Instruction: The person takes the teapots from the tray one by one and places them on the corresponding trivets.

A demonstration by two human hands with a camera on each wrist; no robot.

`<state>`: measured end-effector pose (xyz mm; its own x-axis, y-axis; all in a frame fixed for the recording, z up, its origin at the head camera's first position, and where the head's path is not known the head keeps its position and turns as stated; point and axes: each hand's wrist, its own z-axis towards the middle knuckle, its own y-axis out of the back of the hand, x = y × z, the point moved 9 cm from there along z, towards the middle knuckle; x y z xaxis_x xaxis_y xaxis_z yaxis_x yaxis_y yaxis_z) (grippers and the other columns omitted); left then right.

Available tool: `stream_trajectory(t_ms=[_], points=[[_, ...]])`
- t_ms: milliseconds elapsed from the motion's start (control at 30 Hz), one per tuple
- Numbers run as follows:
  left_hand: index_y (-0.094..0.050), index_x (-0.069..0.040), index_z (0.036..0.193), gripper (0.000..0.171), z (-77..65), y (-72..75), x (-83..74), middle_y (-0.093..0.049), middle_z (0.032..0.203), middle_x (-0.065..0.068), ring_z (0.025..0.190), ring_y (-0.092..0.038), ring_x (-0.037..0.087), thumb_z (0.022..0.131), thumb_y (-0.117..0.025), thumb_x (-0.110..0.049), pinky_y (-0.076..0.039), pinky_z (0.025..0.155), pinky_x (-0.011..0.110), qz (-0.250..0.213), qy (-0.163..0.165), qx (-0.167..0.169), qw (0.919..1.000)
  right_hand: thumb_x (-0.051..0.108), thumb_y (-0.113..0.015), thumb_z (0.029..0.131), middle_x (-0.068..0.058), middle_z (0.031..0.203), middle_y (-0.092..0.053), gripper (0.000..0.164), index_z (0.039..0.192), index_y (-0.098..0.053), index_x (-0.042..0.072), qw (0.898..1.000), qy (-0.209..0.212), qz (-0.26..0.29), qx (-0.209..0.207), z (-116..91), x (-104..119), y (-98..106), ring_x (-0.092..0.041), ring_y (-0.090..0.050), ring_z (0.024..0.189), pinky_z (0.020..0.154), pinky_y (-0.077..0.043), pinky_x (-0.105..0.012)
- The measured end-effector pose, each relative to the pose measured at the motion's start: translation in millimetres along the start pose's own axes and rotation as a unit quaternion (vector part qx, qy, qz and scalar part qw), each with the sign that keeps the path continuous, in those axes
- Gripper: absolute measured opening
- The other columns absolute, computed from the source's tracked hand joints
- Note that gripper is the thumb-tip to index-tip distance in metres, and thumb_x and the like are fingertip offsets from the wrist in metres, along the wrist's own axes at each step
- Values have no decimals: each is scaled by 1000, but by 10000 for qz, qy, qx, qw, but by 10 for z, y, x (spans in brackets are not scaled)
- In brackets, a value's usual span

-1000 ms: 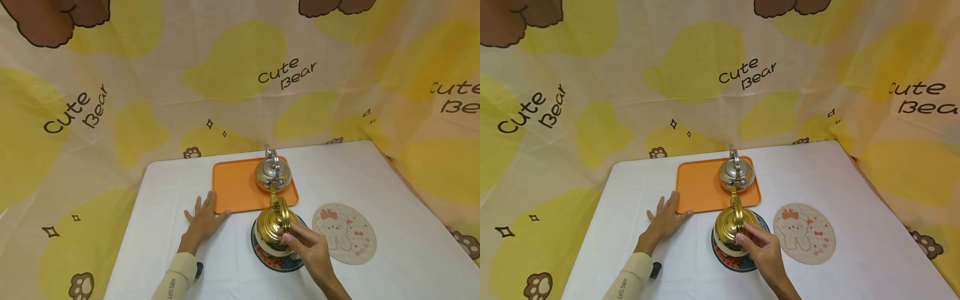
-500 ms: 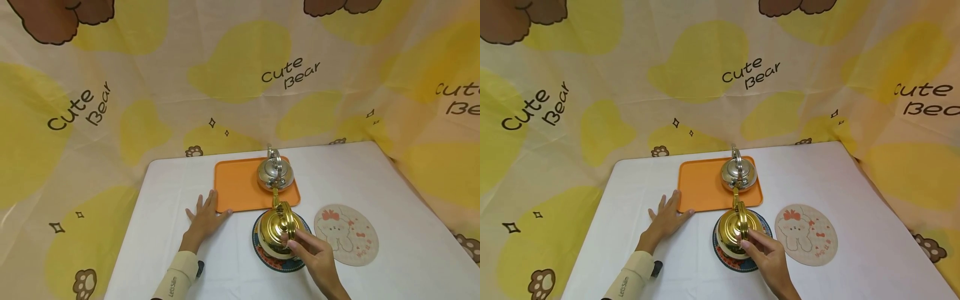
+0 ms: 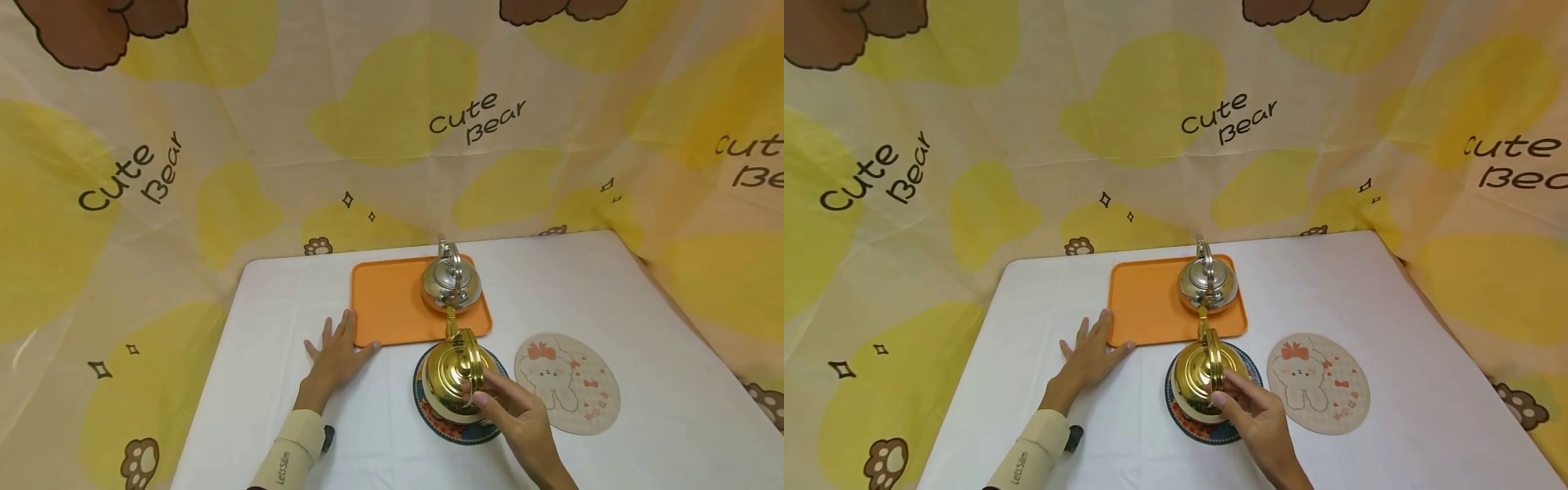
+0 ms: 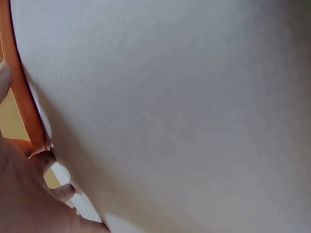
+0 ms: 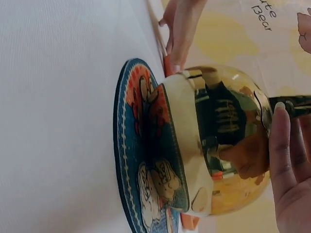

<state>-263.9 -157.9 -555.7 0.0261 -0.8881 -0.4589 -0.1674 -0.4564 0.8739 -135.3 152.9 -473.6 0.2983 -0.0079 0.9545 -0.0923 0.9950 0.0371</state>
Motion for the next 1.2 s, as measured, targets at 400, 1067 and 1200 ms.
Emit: stream_trajectory(t_ms=[400,1067,1200], points=[[-16,-11,171,100,-14,-2,19,-16,178,11,163,-1,47,100,-55,-69,8,113,87,-34,30,102,9999,-15,-53,102,-4,118,-77,41,143,-57,-11,9994,355,-49,-21,180,123,187,-12,-75,98,73,-64,-30],[-19,-10,171,98,-21,10,-17,-19,177,12,163,-2,48,100,-57,-66,7,114,87,-96,38,91,9999,-14,-55,102,-2,119,-78,41,143,-57,-11,9966,803,-91,-179,631,219,396,-13,-77,98,68,-64,-30],[-18,-11,171,98,-20,19,-23,-19,177,11,163,-3,48,101,-57,-66,7,114,87,-77,26,74,9999,-11,-57,102,-1,118,-78,40,143,-59,-9,9967,715,-173,-341,723,219,423,-13,-76,98,69,-63,-27]])
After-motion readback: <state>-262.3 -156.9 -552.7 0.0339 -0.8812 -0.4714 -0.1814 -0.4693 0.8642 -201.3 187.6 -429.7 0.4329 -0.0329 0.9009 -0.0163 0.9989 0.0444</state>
